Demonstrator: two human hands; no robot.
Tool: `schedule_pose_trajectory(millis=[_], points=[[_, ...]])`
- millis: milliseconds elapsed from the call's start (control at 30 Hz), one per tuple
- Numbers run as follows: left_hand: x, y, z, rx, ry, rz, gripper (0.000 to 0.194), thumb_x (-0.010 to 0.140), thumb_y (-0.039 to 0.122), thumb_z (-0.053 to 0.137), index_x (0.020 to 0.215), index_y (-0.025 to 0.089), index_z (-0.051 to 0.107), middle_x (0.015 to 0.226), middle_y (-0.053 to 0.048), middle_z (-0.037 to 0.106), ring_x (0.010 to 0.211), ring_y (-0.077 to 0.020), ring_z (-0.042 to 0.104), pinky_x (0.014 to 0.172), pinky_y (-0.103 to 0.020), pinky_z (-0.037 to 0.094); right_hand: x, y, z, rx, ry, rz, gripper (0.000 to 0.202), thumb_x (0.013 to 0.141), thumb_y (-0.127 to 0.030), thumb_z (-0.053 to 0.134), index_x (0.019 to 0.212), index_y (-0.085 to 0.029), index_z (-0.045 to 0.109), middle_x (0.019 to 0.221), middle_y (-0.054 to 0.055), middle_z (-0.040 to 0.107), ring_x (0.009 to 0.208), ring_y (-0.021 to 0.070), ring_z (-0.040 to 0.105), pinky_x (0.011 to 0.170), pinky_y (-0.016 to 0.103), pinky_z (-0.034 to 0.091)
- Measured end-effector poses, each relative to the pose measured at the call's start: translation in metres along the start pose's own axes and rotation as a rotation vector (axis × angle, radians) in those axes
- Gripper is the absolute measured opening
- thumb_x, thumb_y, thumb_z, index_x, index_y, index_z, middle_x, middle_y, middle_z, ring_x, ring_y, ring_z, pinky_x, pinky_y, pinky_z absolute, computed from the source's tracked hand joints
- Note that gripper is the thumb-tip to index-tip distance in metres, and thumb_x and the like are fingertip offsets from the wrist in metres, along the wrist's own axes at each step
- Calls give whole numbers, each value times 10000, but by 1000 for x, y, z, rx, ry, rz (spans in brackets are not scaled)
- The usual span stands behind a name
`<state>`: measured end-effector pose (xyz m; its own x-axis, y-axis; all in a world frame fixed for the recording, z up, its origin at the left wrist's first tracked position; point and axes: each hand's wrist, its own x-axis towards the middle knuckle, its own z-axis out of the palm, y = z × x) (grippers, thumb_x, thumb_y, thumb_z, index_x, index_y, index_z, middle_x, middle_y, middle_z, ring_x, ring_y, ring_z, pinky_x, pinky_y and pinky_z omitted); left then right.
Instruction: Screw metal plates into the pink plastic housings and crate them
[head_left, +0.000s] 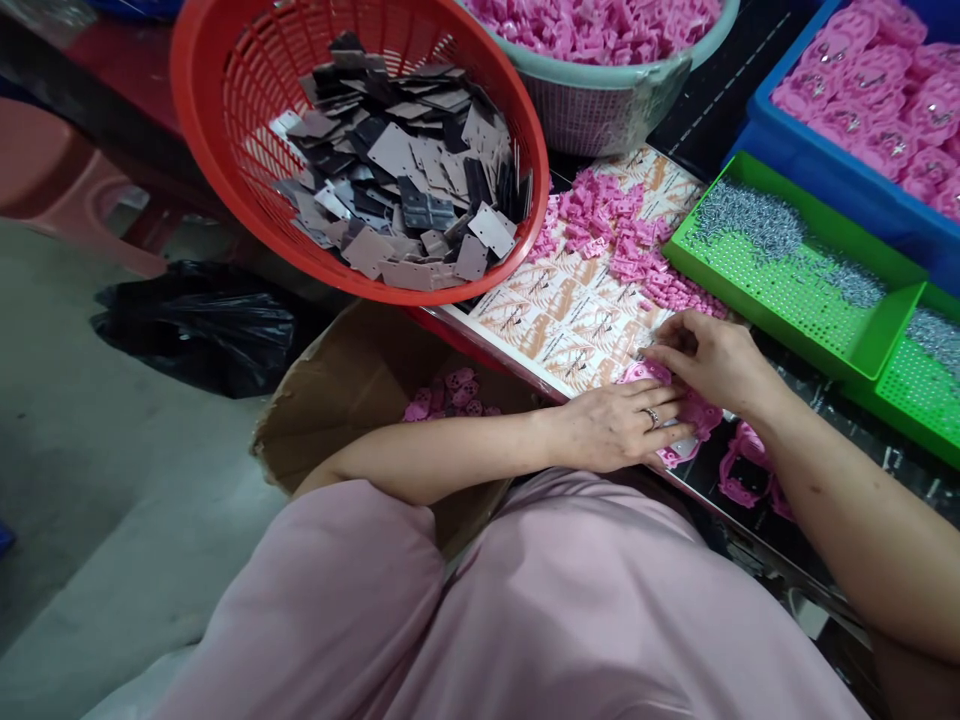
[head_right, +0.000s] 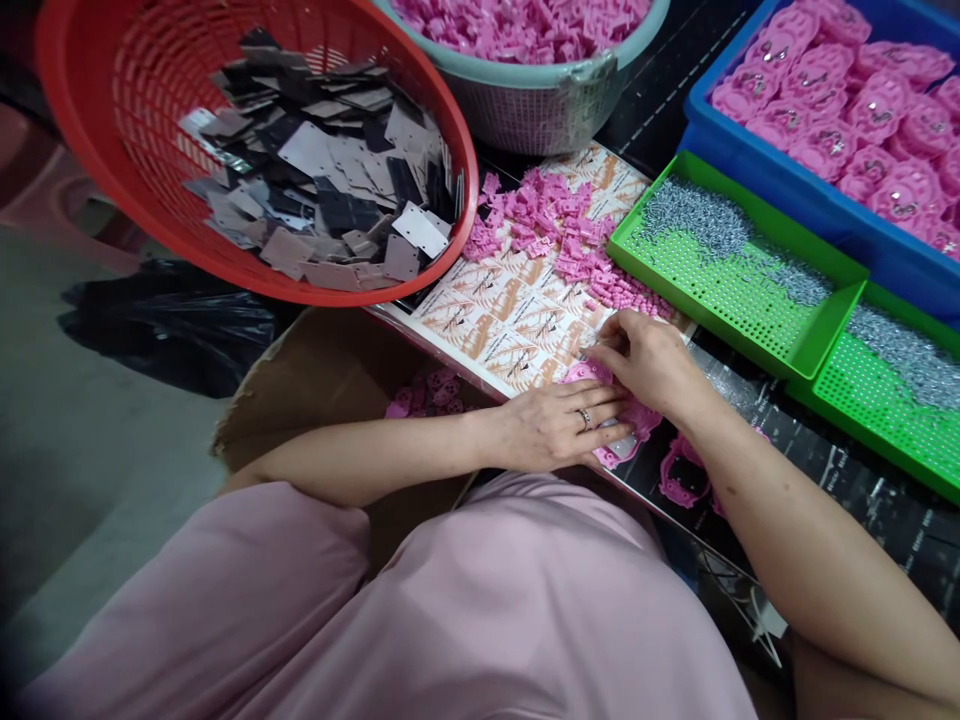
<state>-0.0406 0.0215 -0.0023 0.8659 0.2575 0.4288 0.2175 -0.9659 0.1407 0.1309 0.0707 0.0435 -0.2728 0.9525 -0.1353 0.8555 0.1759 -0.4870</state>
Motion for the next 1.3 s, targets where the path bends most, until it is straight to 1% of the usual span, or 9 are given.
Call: schedule_pose_trajectory(millis=[133,233,367,500,633,767,867,1067,1300], points=[[0,0,0,-6,-8,-9,445,981,409,442,1255,101,609,1246,-166,632,1245,-250,541,1077,-396,420,-2,1,-2,21,6,-16,184,766,-351,695,782,-175,645,643,8,640,542,104,529,557,241,407],[1,0,0,-20,-10,-18,442,970,413,466,1241,99,620,1258,-169,625,1257,-264,534,1078,-394,420,2,0,-10,25,41,-72,228,774,-378,694,888,-181,682,706,18,663,570,111,555,581,251,440],[3,0,-1,-42,-28,-22,446,963,421,477,1233,97,624,1283,-162,613,1274,-272,519,1073,-378,423,22,-7,-11,-188,146,-121,251,846,-364,616,973,-174,719,880,87,670,714,172,604,710,325,472],[0,0,-2,-38,-36,-48,446,964,429,472,1225,102,627,1253,-149,634,1224,-264,558,1059,-385,437,37,-14,-5,-317,83,-103,201,842,-263,575,922,-142,713,982,136,643,838,236,614,759,370,470],[-5,-2,-3,-14,-9,-60,440,957,401,496,1249,91,604,1283,-162,613,1270,-271,523,1083,-408,415,18,-5,-23,-78,105,-113,207,856,-319,572,966,-178,676,920,77,680,766,170,627,736,316,475],[-6,-4,-4,-16,35,-47,436,953,395,504,1229,75,615,1272,-174,619,1286,-285,515,1081,-425,417,-20,22,-44,281,-28,76,302,783,-465,664,907,-190,686,746,29,698,648,132,619,643,269,467],[-3,-5,-5,-16,55,-18,447,953,427,493,1178,72,644,1225,-178,646,1248,-283,551,1062,-423,438,-35,37,-40,393,-92,204,414,689,-565,719,833,-177,722,733,36,700,608,120,584,604,261,455],[0,-7,-7,-19,16,14,454,962,446,469,1172,87,652,1202,-154,664,1217,-264,575,1049,-417,455,-30,41,-24,323,-95,165,468,725,-611,651,847,-174,762,782,56,723,669,154,615,642,284,465],[-2,-7,-5,-9,45,24,454,969,436,464,1182,80,649,1210,-134,665,1221,-266,570,1046,-404,459,-20,37,-30,170,-209,75,378,763,-554,624,833,-209,764,789,34,732,700,161,637,687,295,463]])
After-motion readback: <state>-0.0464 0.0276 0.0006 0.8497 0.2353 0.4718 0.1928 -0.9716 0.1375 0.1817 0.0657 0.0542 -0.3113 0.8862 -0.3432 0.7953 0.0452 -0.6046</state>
